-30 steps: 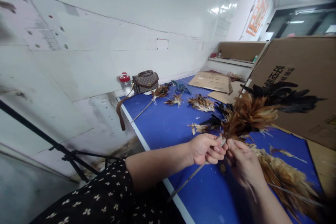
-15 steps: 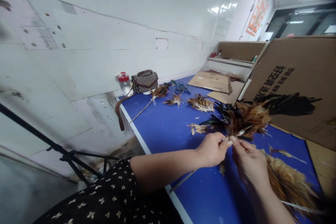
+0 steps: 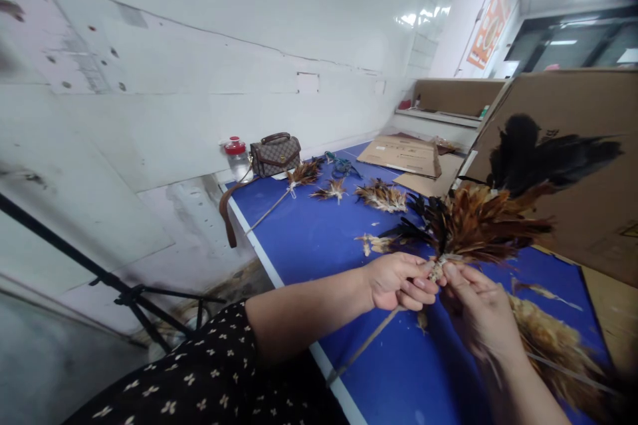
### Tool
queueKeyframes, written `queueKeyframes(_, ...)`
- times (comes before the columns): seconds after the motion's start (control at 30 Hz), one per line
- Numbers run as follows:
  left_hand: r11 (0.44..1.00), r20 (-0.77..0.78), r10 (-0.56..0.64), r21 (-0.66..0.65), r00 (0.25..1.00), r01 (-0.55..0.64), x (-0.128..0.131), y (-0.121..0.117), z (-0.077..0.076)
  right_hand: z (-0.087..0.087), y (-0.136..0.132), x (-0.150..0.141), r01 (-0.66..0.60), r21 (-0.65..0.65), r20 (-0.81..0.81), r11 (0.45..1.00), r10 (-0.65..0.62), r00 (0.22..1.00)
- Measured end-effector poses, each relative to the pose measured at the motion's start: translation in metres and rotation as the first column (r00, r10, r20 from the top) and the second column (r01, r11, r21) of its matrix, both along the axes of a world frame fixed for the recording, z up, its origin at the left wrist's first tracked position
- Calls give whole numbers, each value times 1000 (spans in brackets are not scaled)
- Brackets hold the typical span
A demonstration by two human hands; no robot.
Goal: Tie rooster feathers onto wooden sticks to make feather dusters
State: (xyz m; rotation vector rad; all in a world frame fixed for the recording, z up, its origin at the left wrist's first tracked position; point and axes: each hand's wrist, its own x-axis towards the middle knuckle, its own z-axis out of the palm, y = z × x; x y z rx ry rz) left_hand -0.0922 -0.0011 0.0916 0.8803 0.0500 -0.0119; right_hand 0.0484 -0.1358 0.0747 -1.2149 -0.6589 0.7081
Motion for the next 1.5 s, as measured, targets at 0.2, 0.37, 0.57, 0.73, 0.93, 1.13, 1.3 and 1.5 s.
queueKeyframes(0.2,896,-111,428,184,897,-405,18,-23,-13,-12,7,6,160,-52,-27,986,-161,987)
queueKeyframes(0.37,719,6,617,402,787,-567,19,-31,-18,-12,11,0,169,-43,7,985,-169,986)
queueKeyframes(0.57,877,-13,453,184,892,-443,10,-18,-2,-3,9,-6,79,6,-33,997,-79,996)
queueKeyframes(0.73,987,0,147,-64,989,-146,1,-7,4,-6,1,-1,-26,39,-19,999,27,999)
queueKeyframes(0.93,987,-11,119,-104,993,-120,5,-11,3,-9,-3,3,10,60,5,998,-10,1000)
queueKeyframes(1.13,708,46,641,350,766,-614,23,-30,-20,-13,9,-3,150,19,-33,989,-149,988)
queueKeyframes(1.3,687,36,651,396,758,-609,20,-27,-17,-11,10,-5,126,28,0,992,-126,992)
queueKeyframes(1.5,981,-31,188,-40,982,-189,1,-13,9,-2,2,-1,-26,37,18,999,25,1000)
